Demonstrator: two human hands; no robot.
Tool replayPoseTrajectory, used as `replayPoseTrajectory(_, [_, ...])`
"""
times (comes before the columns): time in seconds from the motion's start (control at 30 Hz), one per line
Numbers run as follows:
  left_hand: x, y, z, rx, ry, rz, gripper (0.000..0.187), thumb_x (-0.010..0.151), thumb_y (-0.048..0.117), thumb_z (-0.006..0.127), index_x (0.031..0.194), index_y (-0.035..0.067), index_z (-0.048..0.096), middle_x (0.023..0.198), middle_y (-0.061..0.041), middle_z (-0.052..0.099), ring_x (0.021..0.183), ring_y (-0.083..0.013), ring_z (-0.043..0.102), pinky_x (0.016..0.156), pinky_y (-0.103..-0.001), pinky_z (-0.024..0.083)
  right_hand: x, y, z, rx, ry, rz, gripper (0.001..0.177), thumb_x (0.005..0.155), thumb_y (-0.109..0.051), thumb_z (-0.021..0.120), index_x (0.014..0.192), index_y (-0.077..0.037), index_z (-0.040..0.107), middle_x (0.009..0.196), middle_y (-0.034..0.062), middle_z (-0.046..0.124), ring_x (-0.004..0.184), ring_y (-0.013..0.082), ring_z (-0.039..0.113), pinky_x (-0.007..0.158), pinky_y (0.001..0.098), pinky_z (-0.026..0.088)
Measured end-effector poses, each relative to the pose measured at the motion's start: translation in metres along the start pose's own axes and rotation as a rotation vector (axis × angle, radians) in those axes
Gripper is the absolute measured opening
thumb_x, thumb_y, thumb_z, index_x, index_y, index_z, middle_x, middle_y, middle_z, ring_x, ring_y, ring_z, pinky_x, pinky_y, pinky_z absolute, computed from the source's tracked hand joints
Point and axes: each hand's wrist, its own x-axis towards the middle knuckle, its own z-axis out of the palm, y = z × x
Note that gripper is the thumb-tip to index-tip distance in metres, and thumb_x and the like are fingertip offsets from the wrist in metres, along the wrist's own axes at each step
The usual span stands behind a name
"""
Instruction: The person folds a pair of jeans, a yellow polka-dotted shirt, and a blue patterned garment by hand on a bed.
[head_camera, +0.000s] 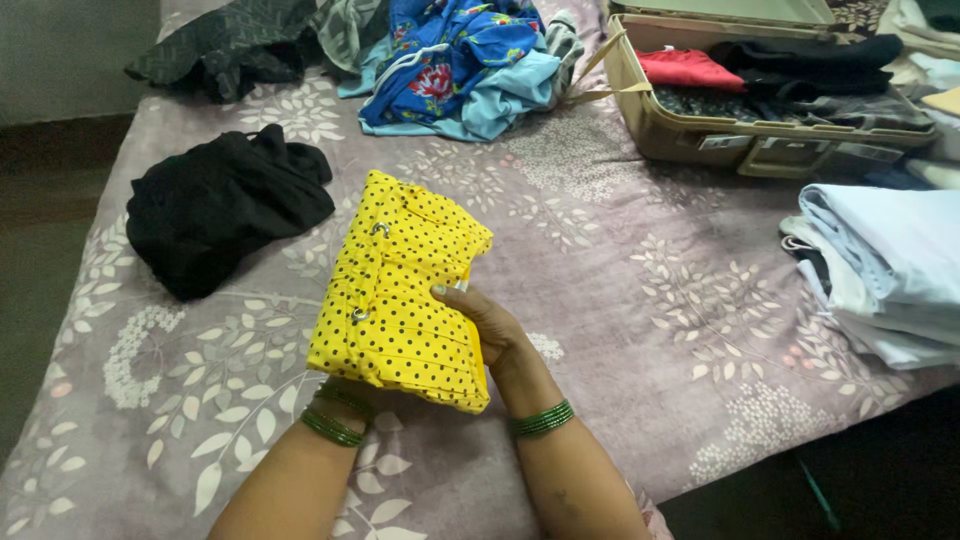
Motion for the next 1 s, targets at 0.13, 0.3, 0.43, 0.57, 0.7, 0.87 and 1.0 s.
replayPoseTrajectory(0.13, [0.0, 0.001, -0.004, 0.007, 0.015, -0.02, 0.064, 0.107, 0.049, 0.033, 0.154, 0.005, 0.035, 0.148, -0.017, 0.048, 0.13, -0.0274, 0.053, 0.106, -0.044, 0.047, -0.008, -0.002, 0.006, -0.037, 0.012, -0.026, 0.062, 0.096, -0.016, 0.073, 0.148, 0.006, 0.047, 0.137, 0.022, 0.064, 0.12, 0.0296, 0.068, 0.103, 0.0431, 0.057])
replayPoseTrajectory(0.3, [0.003, -0.007, -0.003, 0.012, 0.016, -0.061, 0.064, 0.107, 0.049, 0.034, 0.152, 0.004, 0.038, 0.145, -0.018, 0.052, 0.127, -0.0273, 0.057, 0.103, -0.044, 0.05, -0.031, -0.011, 0.011, 0.004, 0.065, -0.049, 0.063, 0.094, -0.01, 0.073, 0.149, 0.005, 0.047, 0.137, 0.0224, 0.063, 0.12, 0.031, 0.067, 0.103, 0.0442, 0.057])
replayPoseTrajectory(0.43, [0.011, -0.017, -0.001, 0.019, 0.007, -0.105, 0.064, 0.107, 0.049, 0.035, 0.151, 0.003, 0.041, 0.143, -0.018, 0.055, 0.124, -0.0272, 0.06, 0.101, -0.043, 0.052, -0.059, -0.02, 0.007, 0.12, 0.079, -0.06, 0.062, 0.093, -0.005, 0.072, 0.148, 0.005, 0.046, 0.137, 0.0232, 0.063, 0.12, 0.033, 0.067, 0.104, 0.0468, 0.057])
replayPoseTrajectory(0.57, [0.022, -0.024, 0.002, 0.037, 0.013, -0.168, 0.065, 0.106, 0.049, 0.036, 0.15, 0.002, 0.043, 0.14, -0.019, 0.057, 0.121, -0.0271, 0.063, 0.099, -0.043, 0.054, -0.086, -0.029, -0.001, 0.165, 0.101, -0.092, 0.061, 0.093, -0.001, 0.07, 0.149, 0.004, 0.045, 0.138, 0.024, 0.062, 0.121, 0.0344, 0.067, 0.104, 0.0484, 0.056])
replayPoseTrajectory(0.7, [0.028, -0.03, 0.024, 0.044, -0.029, -0.233, 0.065, 0.106, 0.049, 0.037, 0.148, 0.001, 0.045, 0.138, -0.019, 0.06, 0.118, -0.027, 0.066, 0.097, -0.043, 0.056, -0.113, -0.042, -0.007, 0.185, 0.139, -0.143, 0.061, 0.094, 0.0, 0.067, 0.15, 0.002, 0.043, 0.138, 0.0242, 0.061, 0.121, 0.0359, 0.066, 0.102, 0.0505, 0.056])
replayPoseTrajectory(0.87, [0.022, -0.055, 0.078, -0.014, -0.177, -0.231, 0.06, 0.104, 0.04, 0.044, 0.149, 0.001, 0.043, 0.14, -0.018, 0.06, 0.122, -0.0264, 0.065, 0.099, -0.041, 0.057, -0.155, -0.061, -0.019, 0.144, 0.204, -0.197, 0.062, 0.093, 0.001, 0.065, 0.15, 0.003, 0.042, 0.14, 0.0245, 0.061, 0.122, 0.0364, 0.066, 0.103, 0.0508, 0.056])
replayPoseTrajectory(1.0, [0.024, -0.088, 0.109, 0.05, -0.152, -0.229, 0.06, 0.102, 0.024, 0.057, 0.154, 0.002, 0.037, 0.142, -0.017, 0.058, 0.124, -0.0255, 0.063, 0.102, -0.041, 0.055, -0.192, -0.083, -0.041, 0.112, 0.246, -0.188, 0.061, 0.093, 0.0, 0.065, 0.15, 0.005, 0.043, 0.14, 0.0257, 0.06, 0.121, 0.0376, 0.065, 0.102, 0.052, 0.055])
